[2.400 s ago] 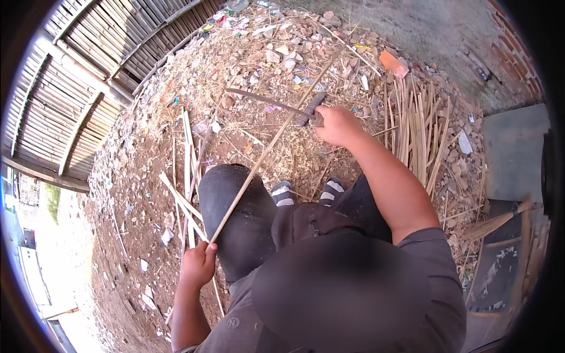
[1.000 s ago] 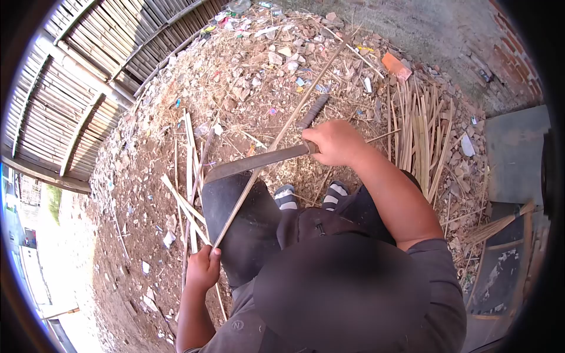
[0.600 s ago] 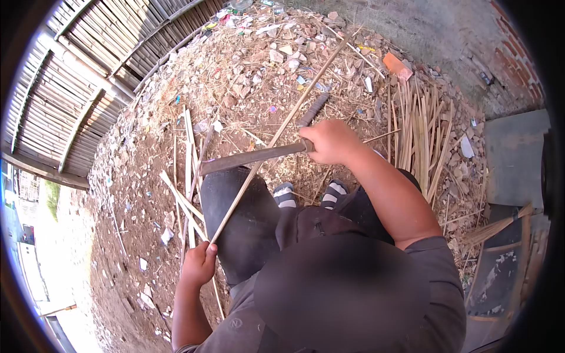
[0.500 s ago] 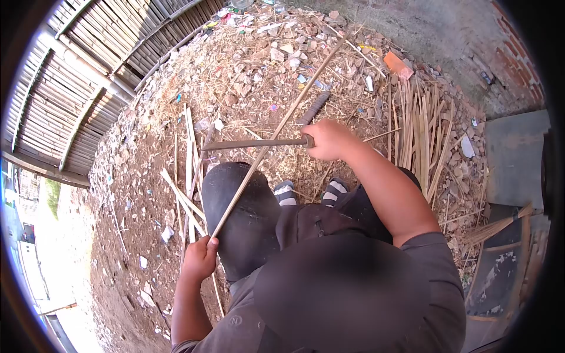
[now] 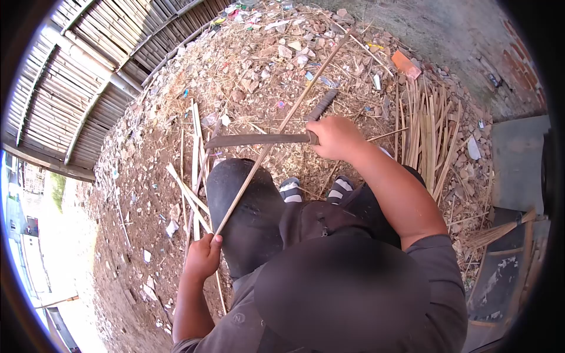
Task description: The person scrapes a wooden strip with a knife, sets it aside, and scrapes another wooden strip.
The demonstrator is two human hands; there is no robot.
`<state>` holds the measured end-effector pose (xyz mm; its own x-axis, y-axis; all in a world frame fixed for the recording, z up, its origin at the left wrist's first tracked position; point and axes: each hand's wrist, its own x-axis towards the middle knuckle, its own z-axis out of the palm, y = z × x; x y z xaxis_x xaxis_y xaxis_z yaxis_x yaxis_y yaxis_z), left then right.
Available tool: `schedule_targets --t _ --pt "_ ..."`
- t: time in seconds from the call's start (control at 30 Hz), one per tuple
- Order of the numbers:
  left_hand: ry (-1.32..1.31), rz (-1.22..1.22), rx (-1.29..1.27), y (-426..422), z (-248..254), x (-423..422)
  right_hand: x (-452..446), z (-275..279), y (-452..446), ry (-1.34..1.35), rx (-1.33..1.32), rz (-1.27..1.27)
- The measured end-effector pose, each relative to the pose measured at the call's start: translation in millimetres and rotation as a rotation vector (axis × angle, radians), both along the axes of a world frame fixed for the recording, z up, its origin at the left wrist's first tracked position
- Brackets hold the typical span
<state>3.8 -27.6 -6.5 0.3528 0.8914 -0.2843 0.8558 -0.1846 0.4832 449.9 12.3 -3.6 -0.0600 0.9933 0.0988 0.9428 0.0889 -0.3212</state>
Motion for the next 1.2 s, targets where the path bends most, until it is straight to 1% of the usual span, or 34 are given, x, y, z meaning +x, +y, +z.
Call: schedule_targets --t 0.1,0.17,0.23,0.27,0.37,0.4,0.5,0.53,0.63,0.67,0.73,0.8,0.9,0.93,0.97,1.03,1.07,1.17,1.2 --pt "0.037 -0.022 0.029 0.3 -0.8 1.4 1.3 -4.0 2.2 0.049 0.004 -0.019" --pt "0.058 -0.014 0.024 -2.9 -1.2 2.9 5.5 -17.5 1.9 0.093 0.020 -0.054" --pt "0.051 0.010 0.041 0.9 2.7 9.7 19.9 -27.8 12.5 0.100 0.075 -0.090" --pt "0.036 0.012 0.032 1.4 4.0 7.7 22.2 -31.1 13.2 0.064 0.049 -0.084" --pt "0.038 -0.006 0.039 0.1 3.4 3.9 0.6 6.8 -1.6 -0.023 -0.050 -0.033" --pt "0.054 -0.012 0.043 2.0 2.2 4.5 -5.8 5.6 -4.0 -0.077 0.022 0.014" --pt "0.092 -0.006 0.031 -4.6 -0.4 2.7 13.7 -26.0 10.9 0.183 0.048 -0.108" --pt "0.090 -0.009 0.041 -0.9 0.3 5.0 22.8 -26.0 14.8 0.213 0.043 -0.146" --pt "0.076 0.003 0.051 1.4 4.2 8.2 28.3 -15.2 8.5 0.167 -0.017 -0.155" --pt "0.068 0.000 0.042 1.5 6.6 8.0 25.4 -12.8 3.9 0.167 0.018 -0.126" --pt "0.055 -0.023 0.042 2.9 6.1 5.7 8.7 6.4 -4.6 0.002 0.021 -0.040" --pt "0.071 -0.045 0.066 3.9 5.6 8.0 -5.6 7.4 -6.4 -0.129 0.032 0.048" --pt "0.076 -0.020 0.097 -3.5 -5.0 4.2 23.6 -18.3 5.8 0.189 0.047 -0.184" --pt "0.063 -0.009 0.124 1.5 -7.7 7.5 33.9 -19.2 14.4 0.251 0.078 -0.296" --pt "0.061 -0.010 0.109 3.2 -6.5 8.5 46.5 -20.0 15.1 0.214 0.055 -0.307" --pt "0.077 -0.014 0.068 4.3 2.3 3.0 49.3 -2.1 8.4 0.158 -0.005 -0.333" --pt "0.063 -0.025 0.056 7.2 3.9 0.9 47.8 -4.7 7.0 0.103 0.001 -0.229" --pt "0.033 -0.050 -0.010 12.4 3.9 -4.1 11.2 9.6 -3.9 -0.058 0.015 -0.024" --pt "0.025 -0.048 -0.037 15.7 3.8 -3.8 5.8 9.2 -3.1 -0.082 0.006 -0.022"
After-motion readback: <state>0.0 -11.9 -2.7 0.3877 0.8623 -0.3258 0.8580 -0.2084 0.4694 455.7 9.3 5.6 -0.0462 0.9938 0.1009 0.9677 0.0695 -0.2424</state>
